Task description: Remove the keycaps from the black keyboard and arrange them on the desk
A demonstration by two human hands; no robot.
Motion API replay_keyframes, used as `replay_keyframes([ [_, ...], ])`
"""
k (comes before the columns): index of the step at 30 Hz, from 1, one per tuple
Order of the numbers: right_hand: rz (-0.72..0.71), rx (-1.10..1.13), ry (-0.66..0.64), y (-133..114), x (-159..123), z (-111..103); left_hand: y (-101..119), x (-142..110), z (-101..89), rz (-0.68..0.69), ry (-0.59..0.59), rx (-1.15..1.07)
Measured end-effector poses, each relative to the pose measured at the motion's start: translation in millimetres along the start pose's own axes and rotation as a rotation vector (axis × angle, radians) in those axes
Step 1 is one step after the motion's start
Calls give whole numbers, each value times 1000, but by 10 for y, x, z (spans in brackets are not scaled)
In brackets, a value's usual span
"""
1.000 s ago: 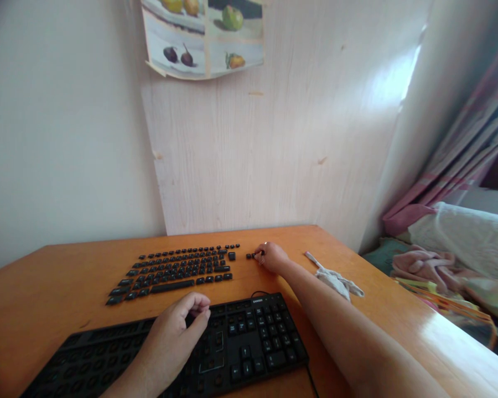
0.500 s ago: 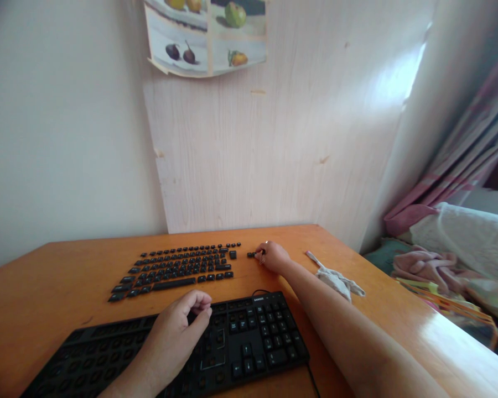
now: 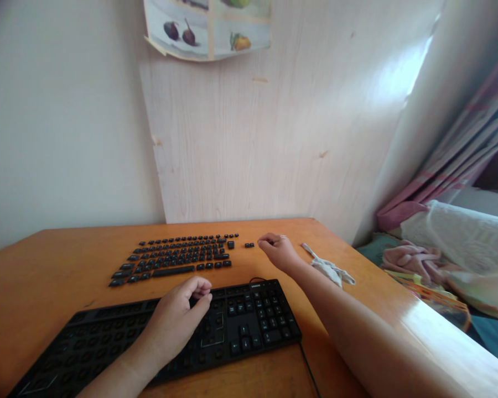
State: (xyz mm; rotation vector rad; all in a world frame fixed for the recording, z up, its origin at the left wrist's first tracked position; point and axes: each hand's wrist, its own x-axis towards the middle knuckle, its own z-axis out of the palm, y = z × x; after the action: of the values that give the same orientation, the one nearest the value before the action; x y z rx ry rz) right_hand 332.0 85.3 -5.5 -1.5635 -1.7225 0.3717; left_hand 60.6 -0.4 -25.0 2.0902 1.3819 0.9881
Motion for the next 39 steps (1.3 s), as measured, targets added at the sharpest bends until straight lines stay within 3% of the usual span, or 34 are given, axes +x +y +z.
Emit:
replay_keyframes([
  [3,62,80,-27,-198,-241,-99,-7,5,4,7,9,3],
  [6,148,311,-198,-362,-468,-172,-10,9,0,22,14,3],
  [10,143,349,-291,-494,-695,-183,-8,8,-3,34,18,16],
  [20,52,88,-187,-608,-879,-23,-57,6,32,64,20,41],
  [39,-130,-117,-146,-651,-989,160,-46,1,40,86,19,64],
])
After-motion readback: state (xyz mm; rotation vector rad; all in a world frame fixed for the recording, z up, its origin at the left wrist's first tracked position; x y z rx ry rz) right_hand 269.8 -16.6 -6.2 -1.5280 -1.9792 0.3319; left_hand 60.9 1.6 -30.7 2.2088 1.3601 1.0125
